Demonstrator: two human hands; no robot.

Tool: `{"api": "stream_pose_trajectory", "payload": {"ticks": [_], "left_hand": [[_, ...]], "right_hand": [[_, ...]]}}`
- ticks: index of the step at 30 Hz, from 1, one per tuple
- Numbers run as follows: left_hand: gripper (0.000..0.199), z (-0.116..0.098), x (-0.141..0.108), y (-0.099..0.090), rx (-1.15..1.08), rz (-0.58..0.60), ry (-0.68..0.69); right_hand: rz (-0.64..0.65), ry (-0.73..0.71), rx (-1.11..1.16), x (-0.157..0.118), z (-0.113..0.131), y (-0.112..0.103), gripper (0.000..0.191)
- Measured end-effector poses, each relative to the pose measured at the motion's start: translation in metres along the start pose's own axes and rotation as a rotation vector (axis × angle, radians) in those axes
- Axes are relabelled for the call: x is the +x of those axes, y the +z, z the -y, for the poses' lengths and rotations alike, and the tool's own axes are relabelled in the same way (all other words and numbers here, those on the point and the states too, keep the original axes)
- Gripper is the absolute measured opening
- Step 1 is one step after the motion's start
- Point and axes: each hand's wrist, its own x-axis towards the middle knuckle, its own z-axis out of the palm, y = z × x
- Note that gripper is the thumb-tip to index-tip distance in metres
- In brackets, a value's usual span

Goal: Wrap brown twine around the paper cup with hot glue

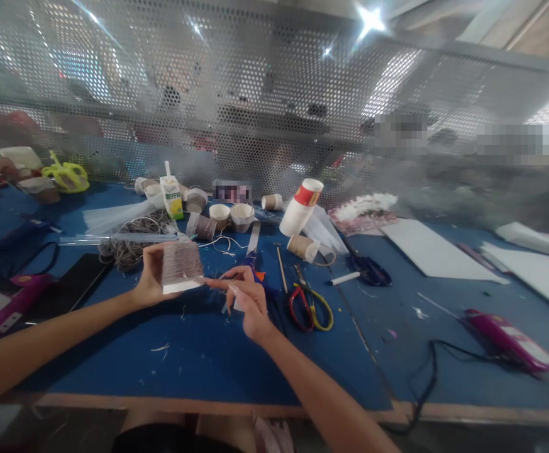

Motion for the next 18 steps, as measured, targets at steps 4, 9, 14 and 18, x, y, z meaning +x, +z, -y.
{"api": "stream_pose_trajectory", "payload": {"ticks": [4,9,14,18], "left_hand": [[0.078,0.0025,-0.0007,-0.0021,-0.046,0.004,-0.014],[0.076,0.0061,-0.0006,-0.0017,-0.052,-0.047,0.006],[0.077,0.0038,-0.0027,-0.0018,-0.063,0.006,-0.034],[0.079,-0.0010,-0.0040,-0.0020,-0.067,0.143,-0.050]], "right_hand": [[-0.135,0.082,0.058,0.0031,-0.0032,0.0026,0.053],[-0.397,0.191,0.008,0.0087,-0.0024,-0.0008,0.047],[-0.415,0.123,-0.186,0.0097,-0.0030,-0.0045,0.019],[-0.049,-0.062,-0.228,0.0077,0.0010,-0.0009,0.044]]}}
